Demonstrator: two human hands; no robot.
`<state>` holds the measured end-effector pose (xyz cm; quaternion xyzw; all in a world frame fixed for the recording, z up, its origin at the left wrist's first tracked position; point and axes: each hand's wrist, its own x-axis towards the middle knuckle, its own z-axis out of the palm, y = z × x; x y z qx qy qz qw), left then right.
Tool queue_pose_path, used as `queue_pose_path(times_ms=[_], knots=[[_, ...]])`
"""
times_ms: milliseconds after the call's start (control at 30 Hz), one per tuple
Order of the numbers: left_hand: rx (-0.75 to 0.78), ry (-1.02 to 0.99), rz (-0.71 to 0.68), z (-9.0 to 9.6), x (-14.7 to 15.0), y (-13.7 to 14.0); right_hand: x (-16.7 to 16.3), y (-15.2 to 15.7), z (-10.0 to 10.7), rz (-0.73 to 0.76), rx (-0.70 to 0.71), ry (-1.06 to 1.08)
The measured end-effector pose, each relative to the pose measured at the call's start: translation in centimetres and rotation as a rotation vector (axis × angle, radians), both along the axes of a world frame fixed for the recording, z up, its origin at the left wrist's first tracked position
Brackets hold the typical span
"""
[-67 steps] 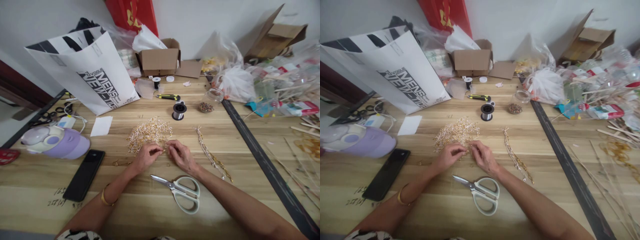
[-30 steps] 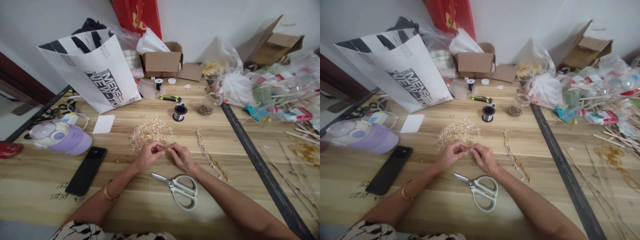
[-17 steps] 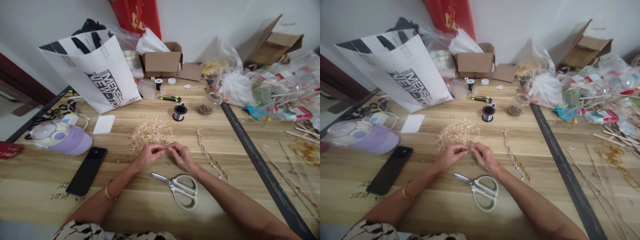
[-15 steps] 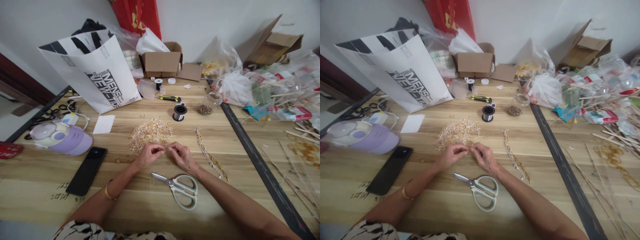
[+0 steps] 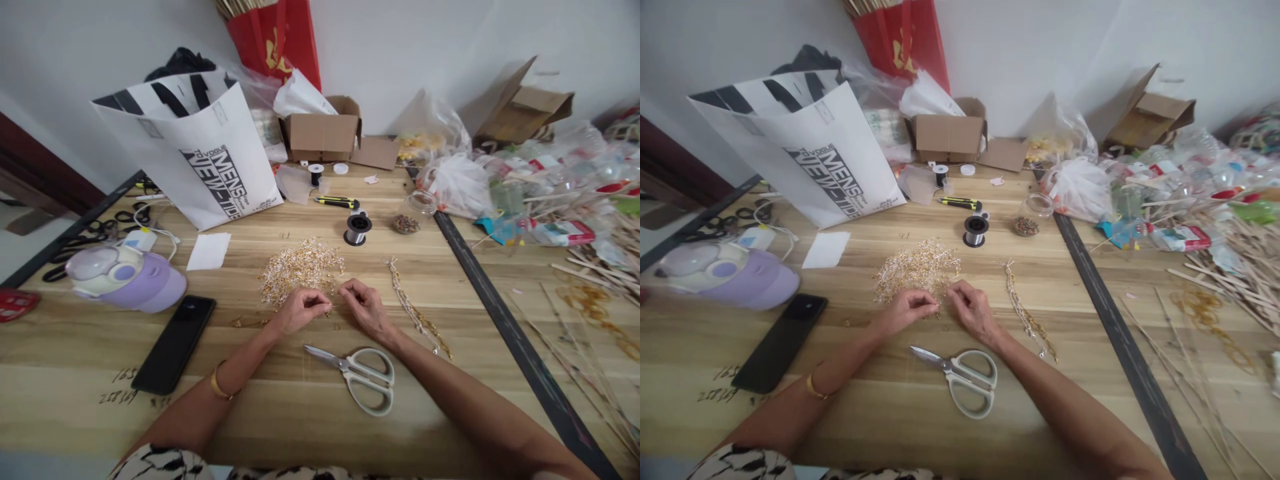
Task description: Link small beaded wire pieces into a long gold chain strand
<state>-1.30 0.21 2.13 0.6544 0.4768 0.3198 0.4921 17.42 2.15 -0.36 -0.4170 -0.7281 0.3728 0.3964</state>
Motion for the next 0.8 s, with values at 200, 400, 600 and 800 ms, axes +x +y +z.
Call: queue_pose_path(times_ms=[200,400,600,800], knots=[[-0.025,-0.038,0.014,-0.2,-0.4,0.3,-0.3,0.1,1.0,0.065,-0.004,-0.086],[-0.068,-0.105,0.032,-0.7,-0.9,0.7,1.9,0.9,3.0,0.124,0.108,-0.238],[-0.096,-0.139,0.013,-0.7,-1.0,0.8,3.5,0.1,4.5,0.098,0.088,-0.26],[-0.102,-0.134,-0.042,-0.6,-1.1,0.7,1.2,-2.3,3.9,0.238,0.019,-0.282]])
